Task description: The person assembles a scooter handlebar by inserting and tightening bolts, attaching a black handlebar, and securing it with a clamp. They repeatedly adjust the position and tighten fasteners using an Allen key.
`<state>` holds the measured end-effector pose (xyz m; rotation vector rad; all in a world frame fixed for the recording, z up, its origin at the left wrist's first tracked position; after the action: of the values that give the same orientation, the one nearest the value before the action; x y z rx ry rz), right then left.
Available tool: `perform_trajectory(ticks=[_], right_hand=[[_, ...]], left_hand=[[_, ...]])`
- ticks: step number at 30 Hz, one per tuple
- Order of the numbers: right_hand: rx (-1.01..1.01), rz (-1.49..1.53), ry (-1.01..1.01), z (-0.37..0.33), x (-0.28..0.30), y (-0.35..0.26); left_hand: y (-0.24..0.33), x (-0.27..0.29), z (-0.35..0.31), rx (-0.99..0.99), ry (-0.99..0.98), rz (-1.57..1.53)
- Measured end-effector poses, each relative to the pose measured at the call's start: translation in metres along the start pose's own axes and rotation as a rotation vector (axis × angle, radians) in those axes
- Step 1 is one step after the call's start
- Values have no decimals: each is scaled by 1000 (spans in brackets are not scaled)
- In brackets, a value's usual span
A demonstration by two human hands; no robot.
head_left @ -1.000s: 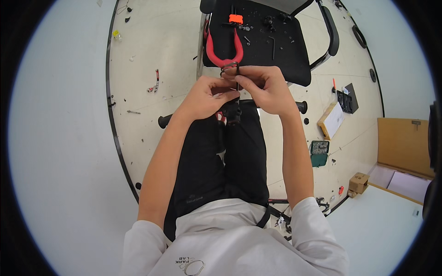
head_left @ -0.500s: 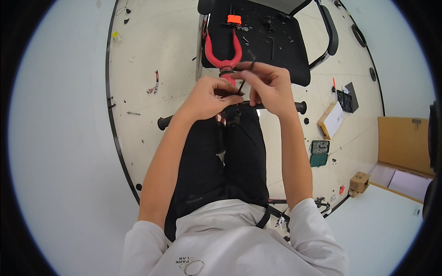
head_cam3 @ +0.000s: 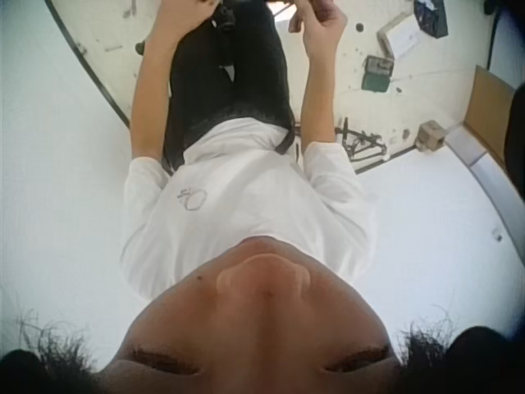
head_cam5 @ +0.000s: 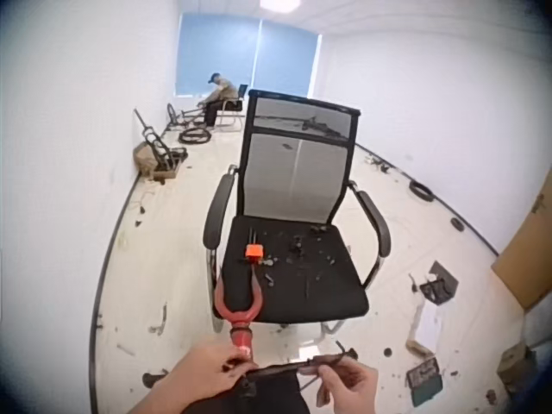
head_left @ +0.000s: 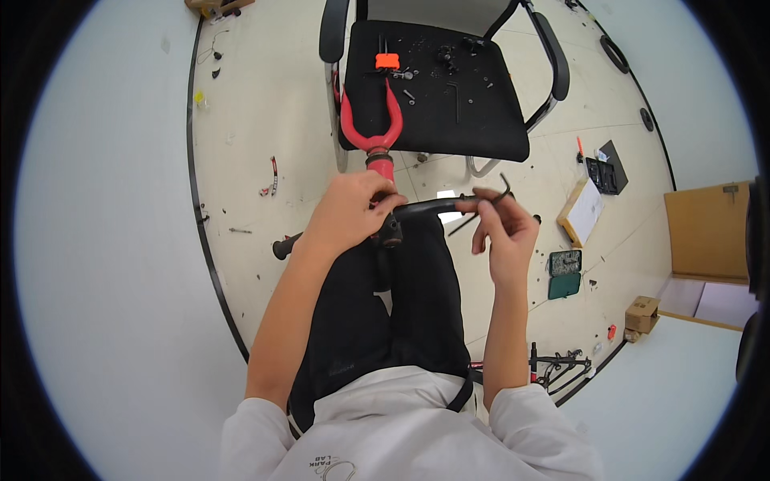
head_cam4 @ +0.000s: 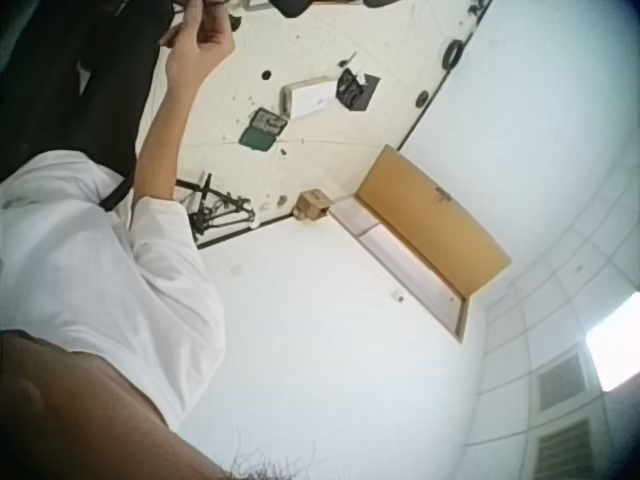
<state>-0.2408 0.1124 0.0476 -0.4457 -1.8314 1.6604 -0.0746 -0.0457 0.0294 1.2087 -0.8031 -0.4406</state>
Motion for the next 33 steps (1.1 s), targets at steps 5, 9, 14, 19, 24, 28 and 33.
perform_trajectory(ticks=[5,9,14,19,24,28,33], right_hand=[[-17,3,-12,-16,15,16],[-58,52,-11,-21,19,23],[-129,101,-38,-32,17,37],[-175,66,-69,-42,18,46],[-213,46,-86,-48,18,49],[-256,80,-127,-51,9,55],[-110,50,-237,-36,-25,18]], left_hand=[[-16,9,-5,110,122,-137],[-38,10,1,285,225,-358],[-40,-13,71,259,202,-375],[-9,-18,153,75,219,-57],[-25,17,123,252,150,-284],[-25,43,21,246,194,-411],[-43,35,-61,241,272,-169]])
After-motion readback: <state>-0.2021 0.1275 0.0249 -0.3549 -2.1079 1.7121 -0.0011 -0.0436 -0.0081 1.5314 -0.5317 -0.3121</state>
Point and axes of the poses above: each hand's wrist, its own z-axis towards the middle knuckle, its own x-axis out of the back of the hand, y = z × x, the point moved 5 cm from there along z, towards the middle knuckle, and after that the axes turned 15 degrees about -z, right-handed, at the moved point
